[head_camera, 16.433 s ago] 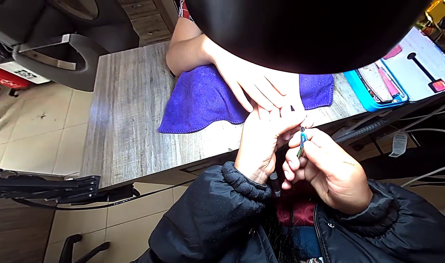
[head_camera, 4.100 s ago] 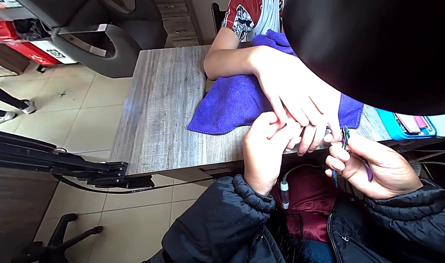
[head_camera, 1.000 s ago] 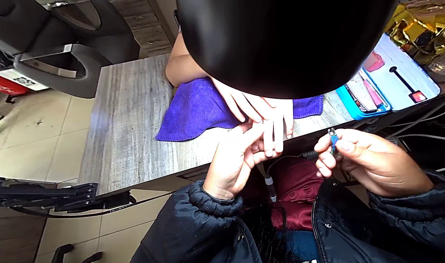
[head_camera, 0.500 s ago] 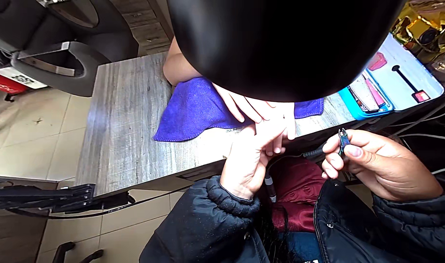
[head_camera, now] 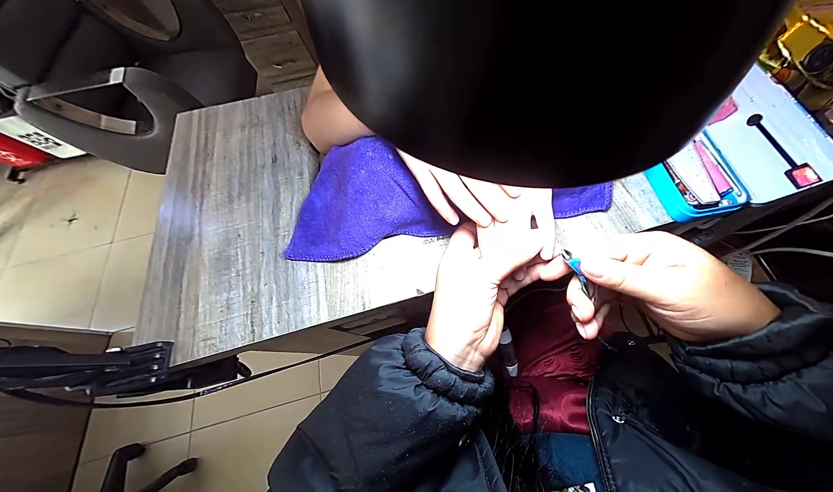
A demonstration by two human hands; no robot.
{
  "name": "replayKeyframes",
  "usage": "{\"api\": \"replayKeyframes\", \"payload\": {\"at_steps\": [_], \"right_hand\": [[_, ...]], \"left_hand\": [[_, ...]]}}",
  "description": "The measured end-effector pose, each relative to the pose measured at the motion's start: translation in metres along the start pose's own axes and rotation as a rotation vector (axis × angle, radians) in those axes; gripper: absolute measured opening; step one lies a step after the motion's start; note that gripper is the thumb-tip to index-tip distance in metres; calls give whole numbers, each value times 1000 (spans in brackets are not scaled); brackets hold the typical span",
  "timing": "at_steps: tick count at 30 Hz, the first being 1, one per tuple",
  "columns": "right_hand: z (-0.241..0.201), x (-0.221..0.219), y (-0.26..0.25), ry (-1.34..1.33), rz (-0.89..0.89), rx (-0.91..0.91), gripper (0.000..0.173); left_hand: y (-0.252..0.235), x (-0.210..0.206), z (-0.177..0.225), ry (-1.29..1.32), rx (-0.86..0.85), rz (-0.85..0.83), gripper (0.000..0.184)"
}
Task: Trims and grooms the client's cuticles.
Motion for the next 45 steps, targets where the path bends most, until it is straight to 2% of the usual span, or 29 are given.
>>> {"api": "replayKeyframes", "payload": {"at_steps": [6,17,29,35,41,45], "right_hand": [[-11,4,-11,73,-63,-56,32],[-12,5,-14,53,-28,-140,31],[-5,10,-13,3,-93,-98,33],[-10,7,-16,25,-55,-143,33],[-4,10,-14,-48,-107,-128,33],[-9,9,-16,-11,-79,-167,33]], "left_hand": [[-1,2,-2,1,2,26,22],[-1,2,-1,-20,19,39,26],[-1,3,-2,-9,5,37,23],[0,1,-2,-27,-4,53,25],[0,2,-2,-23,-6,48,26],[0,1,-2,-24,-19,36,22]]}}
Point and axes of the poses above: each hand's wrist, its own y-axis away from the middle knuckle, its own x-axis out of the back of the hand, z = x × y, the point moved 1 cm from there along -y, towards the middle knuckle, and after that the axes turned 1 degree about x, right-handed, at the moved point
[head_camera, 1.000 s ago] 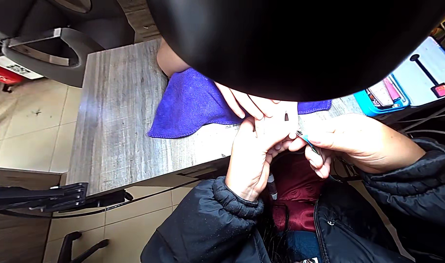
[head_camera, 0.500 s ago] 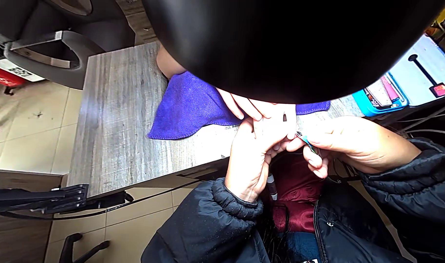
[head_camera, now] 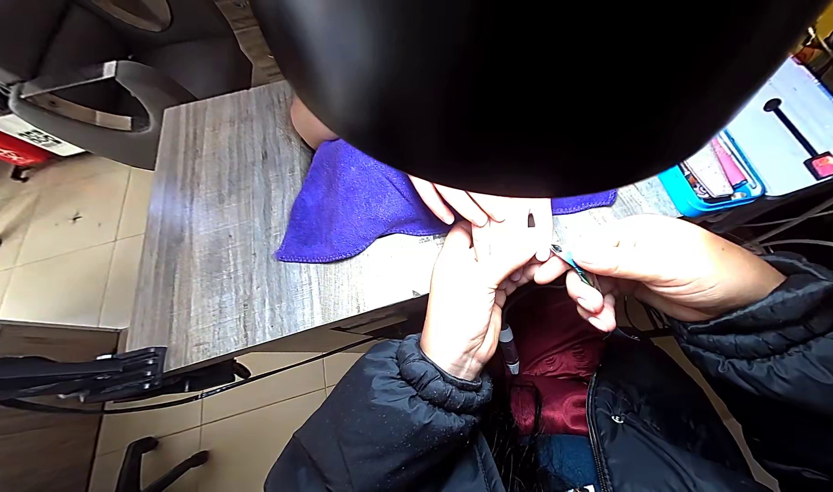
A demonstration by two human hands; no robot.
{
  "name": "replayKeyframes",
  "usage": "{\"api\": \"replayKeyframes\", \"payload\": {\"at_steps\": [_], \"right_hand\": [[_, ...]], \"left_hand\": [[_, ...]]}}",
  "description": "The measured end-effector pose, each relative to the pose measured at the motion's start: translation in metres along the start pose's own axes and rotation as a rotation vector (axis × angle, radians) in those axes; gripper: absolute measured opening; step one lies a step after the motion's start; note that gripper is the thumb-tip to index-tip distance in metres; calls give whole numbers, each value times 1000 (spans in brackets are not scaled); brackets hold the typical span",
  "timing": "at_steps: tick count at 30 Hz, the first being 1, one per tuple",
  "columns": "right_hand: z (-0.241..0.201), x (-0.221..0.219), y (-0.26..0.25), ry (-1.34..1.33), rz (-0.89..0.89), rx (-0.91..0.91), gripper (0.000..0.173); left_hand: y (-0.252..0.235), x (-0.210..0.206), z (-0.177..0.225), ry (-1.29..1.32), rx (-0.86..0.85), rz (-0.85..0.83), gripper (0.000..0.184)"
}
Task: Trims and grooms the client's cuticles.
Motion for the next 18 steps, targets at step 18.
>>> {"api": "replayKeyframes", "payload": {"at_steps": [18], "right_hand": [[7,3,6,-27,-59,76,33]], "left_hand": [[-1,5,4,39,66,-69,7]]}}
Point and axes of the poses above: each hand's wrist, its own y-axis away from the middle knuckle, its own x-axis out of the back of the hand, z = x × y, the point moved 1 cm from there along -y, towards the middle knuckle, and after that the axes turned 1 degree about x, right-handed, at the moved point
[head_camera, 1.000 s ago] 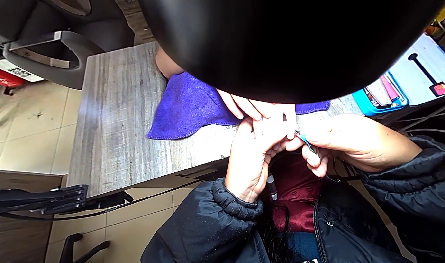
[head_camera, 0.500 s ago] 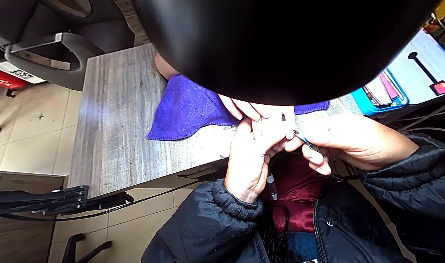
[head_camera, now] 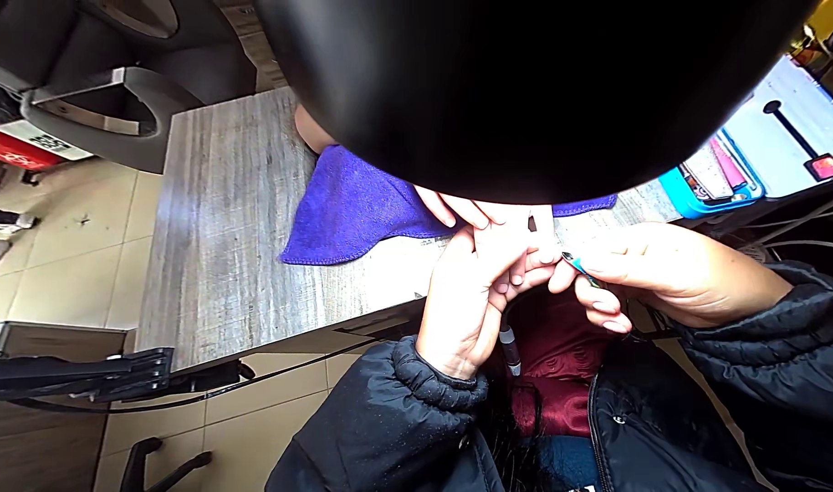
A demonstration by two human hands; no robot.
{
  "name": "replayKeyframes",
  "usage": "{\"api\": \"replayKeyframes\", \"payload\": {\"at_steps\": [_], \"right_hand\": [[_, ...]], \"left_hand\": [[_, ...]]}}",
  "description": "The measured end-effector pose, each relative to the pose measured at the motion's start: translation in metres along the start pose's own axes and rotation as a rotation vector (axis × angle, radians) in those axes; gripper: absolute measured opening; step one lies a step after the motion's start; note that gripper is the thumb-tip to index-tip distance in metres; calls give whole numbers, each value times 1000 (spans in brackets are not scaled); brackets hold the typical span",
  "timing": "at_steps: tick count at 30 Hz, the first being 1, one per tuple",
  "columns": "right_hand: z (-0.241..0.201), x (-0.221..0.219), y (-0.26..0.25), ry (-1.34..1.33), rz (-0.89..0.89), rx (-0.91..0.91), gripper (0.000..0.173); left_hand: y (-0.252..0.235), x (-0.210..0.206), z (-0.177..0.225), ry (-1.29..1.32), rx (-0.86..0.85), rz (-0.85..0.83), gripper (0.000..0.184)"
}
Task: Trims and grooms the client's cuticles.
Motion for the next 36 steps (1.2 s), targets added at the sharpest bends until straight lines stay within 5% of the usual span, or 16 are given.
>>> {"api": "replayKeyframes", "payload": {"at_steps": [6,12,19,22,27,31,36], "right_hand": [[6,6,17,-37,16,43,38],[13,5,30,-49,83,26,40],[14,-3,33,46,135,98,28],[12,-14,26,349,215,288,21],[22,-28,7,1136,316,546,50],[27,-34,8,1147,123,708,40],[30,-39,3,1217,161,653,45]], "left_hand": [[5,21,7,163,47,-202,64],[19,35,14,347,70,-212,92],[25,38,15,349,73,-209,99],[26,39,14,339,68,-226,98],[27,36,14,300,69,-195,103],[26,40,15,305,70,-193,104],[28,39,14,324,75,-190,103]]}}
Point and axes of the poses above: each hand's wrist, its own y-axis away from the middle knuckle, its own x-axis out of the back of the hand, z = x × y, the point moved 1 cm from there along -y, towards the middle knuckle, and after that the axes turned 1 degree about x, right-handed, at the moved point
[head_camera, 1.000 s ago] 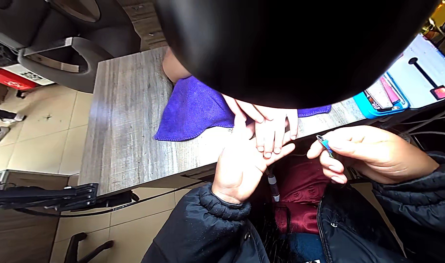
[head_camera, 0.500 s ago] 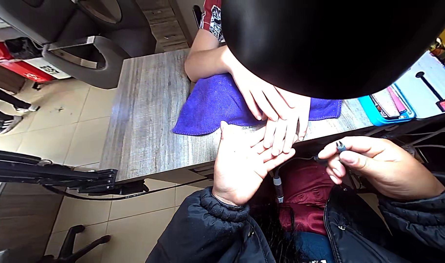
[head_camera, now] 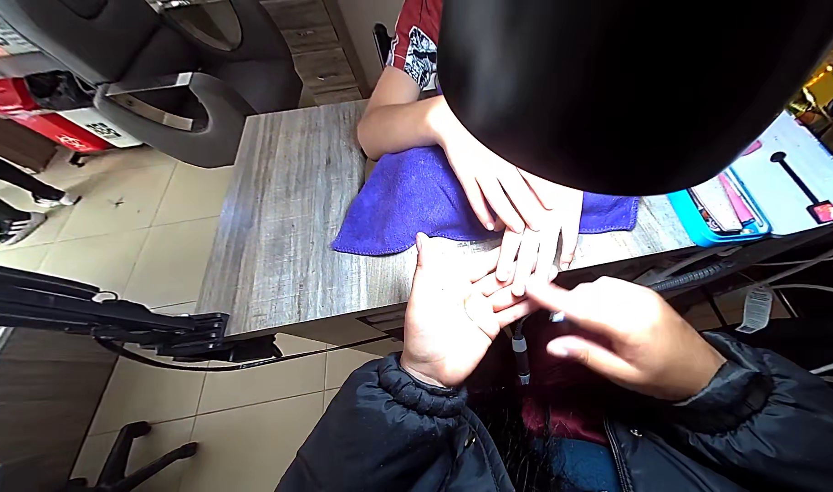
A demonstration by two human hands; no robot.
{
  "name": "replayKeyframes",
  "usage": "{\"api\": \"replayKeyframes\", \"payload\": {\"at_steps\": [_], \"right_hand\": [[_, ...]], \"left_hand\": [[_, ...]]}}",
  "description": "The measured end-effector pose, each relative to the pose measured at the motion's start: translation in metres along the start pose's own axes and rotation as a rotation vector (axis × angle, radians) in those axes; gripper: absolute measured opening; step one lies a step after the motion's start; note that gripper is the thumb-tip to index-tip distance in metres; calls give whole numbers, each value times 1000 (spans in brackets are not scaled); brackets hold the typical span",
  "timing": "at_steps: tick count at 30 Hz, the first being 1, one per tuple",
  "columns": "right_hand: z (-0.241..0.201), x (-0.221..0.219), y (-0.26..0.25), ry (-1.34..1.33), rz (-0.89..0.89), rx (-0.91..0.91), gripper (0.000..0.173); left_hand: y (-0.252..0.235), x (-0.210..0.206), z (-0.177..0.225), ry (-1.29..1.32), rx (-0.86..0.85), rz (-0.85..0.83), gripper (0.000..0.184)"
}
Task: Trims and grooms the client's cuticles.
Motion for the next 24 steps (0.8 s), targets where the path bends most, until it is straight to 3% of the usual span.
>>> {"api": "replayKeyframes", "payload": {"at_steps": [7,11,24], "right_hand": [[-10,-14,-12,-11,-35,65,41],[-16,-21,-6,-210,-150,187,33],[-8,4,25,-426,-38,-86,30]], "left_hand": [[3,1,0,-11,-14,21,105],[4,5,2,-6,-2,6,105],[6,9,10,32,-24,13,106]]}}
Point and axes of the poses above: each hand's wrist, its own y-axis away from the middle knuckle, its own x-axis out of the back of the hand, z = x × y, the point moved 1 cm from there along -y, towards the middle knuckle, and after that the axes turned 1 degree about x, right-handed, at the moved point
